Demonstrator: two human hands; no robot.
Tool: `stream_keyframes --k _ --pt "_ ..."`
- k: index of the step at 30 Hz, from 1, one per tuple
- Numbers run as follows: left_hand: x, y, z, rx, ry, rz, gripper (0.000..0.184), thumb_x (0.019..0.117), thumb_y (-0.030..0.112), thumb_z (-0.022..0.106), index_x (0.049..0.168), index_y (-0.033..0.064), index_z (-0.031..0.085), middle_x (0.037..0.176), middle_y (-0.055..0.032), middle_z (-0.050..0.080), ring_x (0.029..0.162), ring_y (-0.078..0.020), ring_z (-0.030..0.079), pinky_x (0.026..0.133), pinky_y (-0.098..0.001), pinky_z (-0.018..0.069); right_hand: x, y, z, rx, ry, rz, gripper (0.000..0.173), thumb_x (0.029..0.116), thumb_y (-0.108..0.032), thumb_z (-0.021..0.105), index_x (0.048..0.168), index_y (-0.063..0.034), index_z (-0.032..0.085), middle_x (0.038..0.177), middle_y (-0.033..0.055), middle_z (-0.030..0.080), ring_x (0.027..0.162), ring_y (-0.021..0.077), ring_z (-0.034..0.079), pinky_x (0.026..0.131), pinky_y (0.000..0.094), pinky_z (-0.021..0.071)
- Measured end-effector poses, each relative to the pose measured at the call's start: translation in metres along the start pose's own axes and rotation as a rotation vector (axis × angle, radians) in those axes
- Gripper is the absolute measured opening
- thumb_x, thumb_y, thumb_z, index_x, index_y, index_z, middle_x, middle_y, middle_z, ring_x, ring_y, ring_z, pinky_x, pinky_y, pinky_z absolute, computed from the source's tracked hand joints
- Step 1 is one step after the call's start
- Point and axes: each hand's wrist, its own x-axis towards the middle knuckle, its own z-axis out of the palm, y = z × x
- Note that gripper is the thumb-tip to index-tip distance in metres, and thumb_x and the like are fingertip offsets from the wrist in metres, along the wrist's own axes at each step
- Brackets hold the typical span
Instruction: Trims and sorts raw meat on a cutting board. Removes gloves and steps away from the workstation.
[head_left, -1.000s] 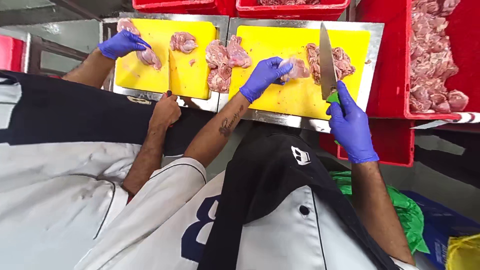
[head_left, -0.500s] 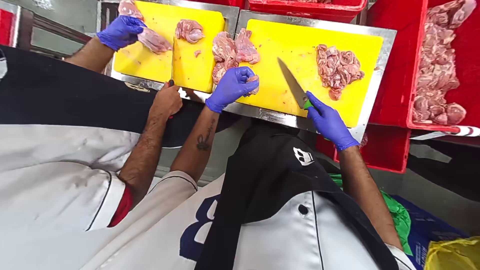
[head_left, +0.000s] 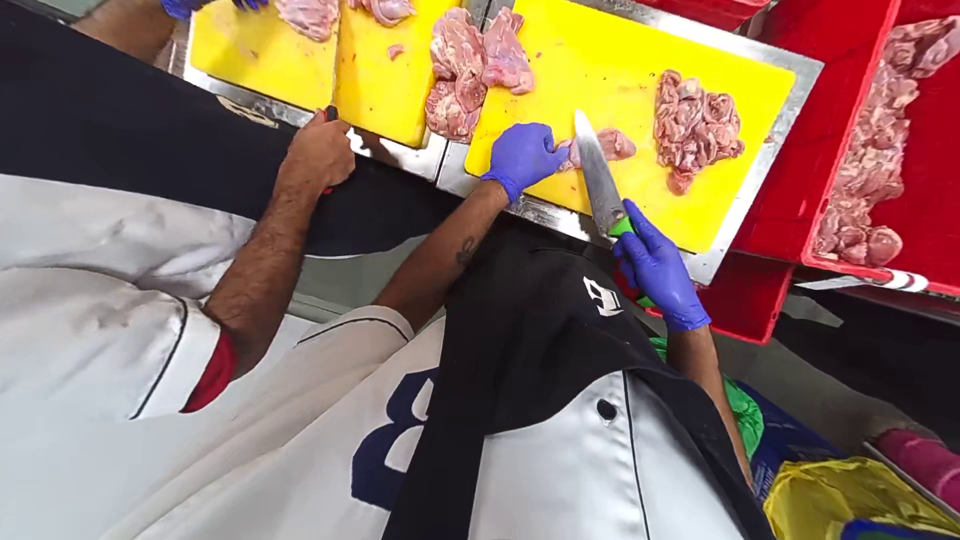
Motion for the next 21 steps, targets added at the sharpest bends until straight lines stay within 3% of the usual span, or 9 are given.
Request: stream_keyframes --k 2,4,6,8,11,14,17,21 --pt "0.001 -0.004 -0.004 -0.035 0.055 0.043 0.035 0.0923 0.047 0.067 0.103 0.0139 0.072 0.092 -0.0075 0.073 0.090 -0.0289 0.072 0.079 -0.0566 0.0569 0.003 0.013 0.001 0.054 0.110 0.003 0.051 0.1114 -0.023 0.039 0.162 -0.0207 0.033 0.084 0.0022 0.064 0.048 0.0113 0.051 0.041 0.0271 0.0463" --pt "0.006 -0.011 0.001 -0.106 0.168 0.262 0.028 0.0922 0.030 0.070 0.113 0.0120 0.071 0.109 -0.0064 0.072 0.098 -0.0241 0.070 0.086 -0.0471 0.0583 -0.001 -0.002 0.004 -0.227 0.228 -0.076 0.052 0.1109 -0.024 0.036 0.162 -0.0185 0.032 0.086 0.0028 0.064 0.053 0.0117 0.055 0.047 0.0300 0.0506" --pt "0.011 -0.017 0.013 -0.202 0.225 0.516 0.024 0.0914 0.019 0.067 0.112 0.0071 0.072 0.118 -0.0105 0.070 0.107 -0.0225 0.068 0.095 -0.0399 0.0571 -0.018 -0.026 0.009 -0.599 0.223 -0.150 0.052 0.1096 -0.025 0.035 0.161 -0.0184 0.035 0.089 0.0098 0.068 0.066 0.0205 0.063 0.063 0.0424 0.0551" --pt "0.014 -0.016 0.022 -0.205 0.232 0.626 0.018 0.0931 0.017 0.066 0.104 0.0051 0.074 0.111 -0.0116 0.072 0.107 -0.0237 0.068 0.096 -0.0397 0.0558 -0.035 -0.045 0.017 -0.847 0.145 -0.182 0.052 0.1089 -0.023 0.035 0.161 -0.0181 0.036 0.087 0.0160 0.070 0.073 0.0318 0.067 0.067 0.0529 0.0543" --pt "0.014 -0.015 0.028 -0.112 0.238 0.638 0.018 0.0941 0.017 0.063 0.101 0.0058 0.075 0.109 -0.0109 0.073 0.110 -0.0269 0.068 0.098 -0.0412 0.0543 -0.052 -0.051 0.023 -1.043 0.065 -0.127 0.053 0.1083 -0.023 0.033 0.161 -0.0200 0.036 0.086 0.0170 0.069 0.074 0.0376 0.070 0.062 0.0546 0.0538" --pt "0.012 -0.014 0.029 -0.074 0.258 0.635 0.018 0.0941 0.016 0.062 0.100 0.0061 0.076 0.107 -0.0107 0.074 0.107 -0.0278 0.069 0.095 -0.0405 0.0547 -0.052 -0.050 0.023 -1.071 0.037 -0.077 0.053 0.1089 -0.025 0.033 0.161 -0.0217 0.035 0.090 0.0177 0.070 0.076 0.0380 0.070 0.063 0.0546 0.0544" --pt "0.012 -0.012 0.029 -0.053 0.264 0.604 0.019 0.0945 0.016 0.061 0.100 0.0046 0.075 0.108 -0.0126 0.073 0.108 -0.0297 0.069 0.096 -0.0410 0.0547 -0.003 -0.048 0.036 -0.981 0.052 -0.108 0.055 0.1086 -0.022 0.036 0.163 -0.0230 0.029 0.089 0.0192 0.069 0.079 0.0406 0.069 0.067 0.0588 0.0546" --pt "0.001 -0.008 0.023 -0.170 0.289 0.464 0.022 0.0945 0.019 0.066 0.108 0.0022 0.072 0.115 -0.0142 0.072 0.107 -0.0266 0.070 0.094 -0.0407 0.0573 0.063 -0.064 0.057 -0.890 0.142 -0.204 0.057 0.1081 -0.017 0.040 0.163 -0.0218 0.027 0.080 0.0182 0.066 0.066 0.0395 0.066 0.054 0.0576 0.0527"
